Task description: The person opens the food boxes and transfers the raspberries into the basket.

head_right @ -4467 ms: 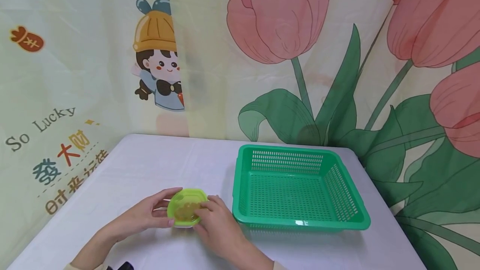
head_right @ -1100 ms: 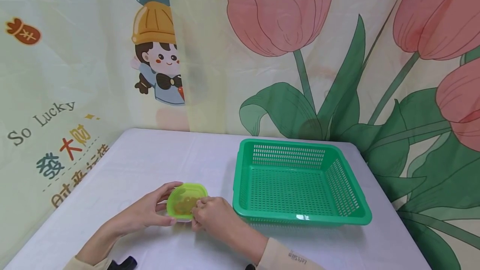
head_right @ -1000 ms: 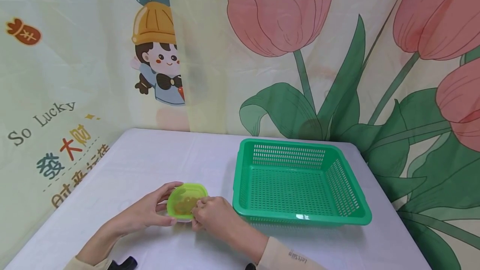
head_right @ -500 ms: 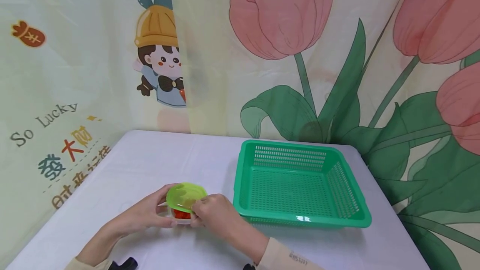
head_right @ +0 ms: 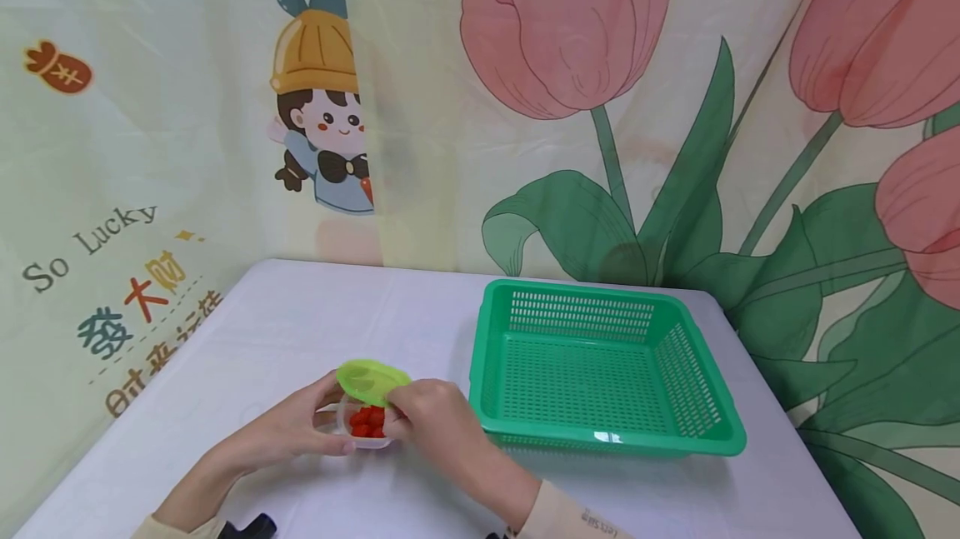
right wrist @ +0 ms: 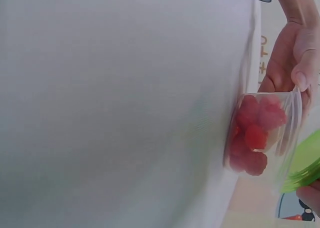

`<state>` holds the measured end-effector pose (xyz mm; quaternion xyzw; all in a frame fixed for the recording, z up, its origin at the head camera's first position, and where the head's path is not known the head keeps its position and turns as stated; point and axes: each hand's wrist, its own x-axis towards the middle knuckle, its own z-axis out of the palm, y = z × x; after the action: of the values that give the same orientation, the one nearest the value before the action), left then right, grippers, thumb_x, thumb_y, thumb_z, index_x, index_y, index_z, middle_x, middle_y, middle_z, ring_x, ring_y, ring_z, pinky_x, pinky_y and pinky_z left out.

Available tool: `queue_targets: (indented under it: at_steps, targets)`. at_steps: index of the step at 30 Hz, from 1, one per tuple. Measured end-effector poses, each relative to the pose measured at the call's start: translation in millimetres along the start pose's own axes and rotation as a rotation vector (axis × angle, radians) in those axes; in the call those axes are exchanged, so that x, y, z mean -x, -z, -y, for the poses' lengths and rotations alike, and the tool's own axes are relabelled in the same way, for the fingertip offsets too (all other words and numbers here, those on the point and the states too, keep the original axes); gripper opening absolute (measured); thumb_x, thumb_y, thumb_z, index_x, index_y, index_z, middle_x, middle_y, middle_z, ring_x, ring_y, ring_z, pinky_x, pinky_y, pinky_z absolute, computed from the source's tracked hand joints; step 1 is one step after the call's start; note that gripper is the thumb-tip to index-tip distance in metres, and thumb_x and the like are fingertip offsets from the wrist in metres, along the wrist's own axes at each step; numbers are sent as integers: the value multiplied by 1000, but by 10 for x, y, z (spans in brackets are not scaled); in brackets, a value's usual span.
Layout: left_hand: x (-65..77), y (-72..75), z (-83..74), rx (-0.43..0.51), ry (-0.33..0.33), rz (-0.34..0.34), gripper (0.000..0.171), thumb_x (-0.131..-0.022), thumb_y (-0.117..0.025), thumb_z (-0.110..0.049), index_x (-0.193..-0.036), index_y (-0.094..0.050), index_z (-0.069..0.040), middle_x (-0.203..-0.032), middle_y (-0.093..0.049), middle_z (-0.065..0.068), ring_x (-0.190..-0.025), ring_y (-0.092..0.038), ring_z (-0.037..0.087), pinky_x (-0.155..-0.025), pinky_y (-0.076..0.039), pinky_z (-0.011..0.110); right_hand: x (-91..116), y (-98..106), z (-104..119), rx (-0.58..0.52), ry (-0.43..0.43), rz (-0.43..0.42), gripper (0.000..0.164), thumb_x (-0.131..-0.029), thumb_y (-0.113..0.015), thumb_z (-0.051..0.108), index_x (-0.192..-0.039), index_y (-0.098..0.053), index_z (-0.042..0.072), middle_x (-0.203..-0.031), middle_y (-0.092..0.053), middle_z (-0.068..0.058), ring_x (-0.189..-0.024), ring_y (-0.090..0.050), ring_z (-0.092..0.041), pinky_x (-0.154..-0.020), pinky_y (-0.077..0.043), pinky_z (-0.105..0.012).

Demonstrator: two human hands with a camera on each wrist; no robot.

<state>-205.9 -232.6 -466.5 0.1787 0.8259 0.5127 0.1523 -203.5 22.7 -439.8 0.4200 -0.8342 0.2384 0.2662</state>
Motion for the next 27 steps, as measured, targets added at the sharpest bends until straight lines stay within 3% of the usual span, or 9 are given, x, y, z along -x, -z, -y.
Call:
queue_targets:
  at_steps: [5,9,19,27]
  targets:
    - [-4,1,-18,-12,23,-7,88,-74,-86,-32,-145,-34,-32,-141,-50,-1,-131,-46,26,-106,-41,50,-37,30,20,-67,-118,-65,15,-83,-69,7,-94,-76,14,-84,-73,7,-72,-66,-2,-70,-50,-7]
    - [-3,12,-27,-31,3,-7,93,-73,-87,-32,-148,-33,-28,-144,-48,0,-132,-47,24,-106,-42,49,-73,39,29,-109,-197,-86,14,-86,-70,11,-98,-76,15,-91,-73,6,-83,-69,-3,-78,-52,-13]
    - [16,43,-10,-59,-49,-10,93,-73,-87,-32,-149,-34,-23,-143,-49,1,-130,-49,23,-104,-45,42,-190,-1,28,-196,-370,-135,17,-92,-68,14,-108,-73,13,-102,-73,2,-86,-69,-3,-72,-53,-13]
    - [19,65,-5,-62,-38,1,93,-73,-87,-34,-149,-34,-22,-143,-49,1,-129,-49,22,-104,-44,42,-287,-125,-19,-298,-563,-203,20,-97,-62,20,-113,-72,14,-102,-73,2,-86,-69,-5,-70,-53,-13]
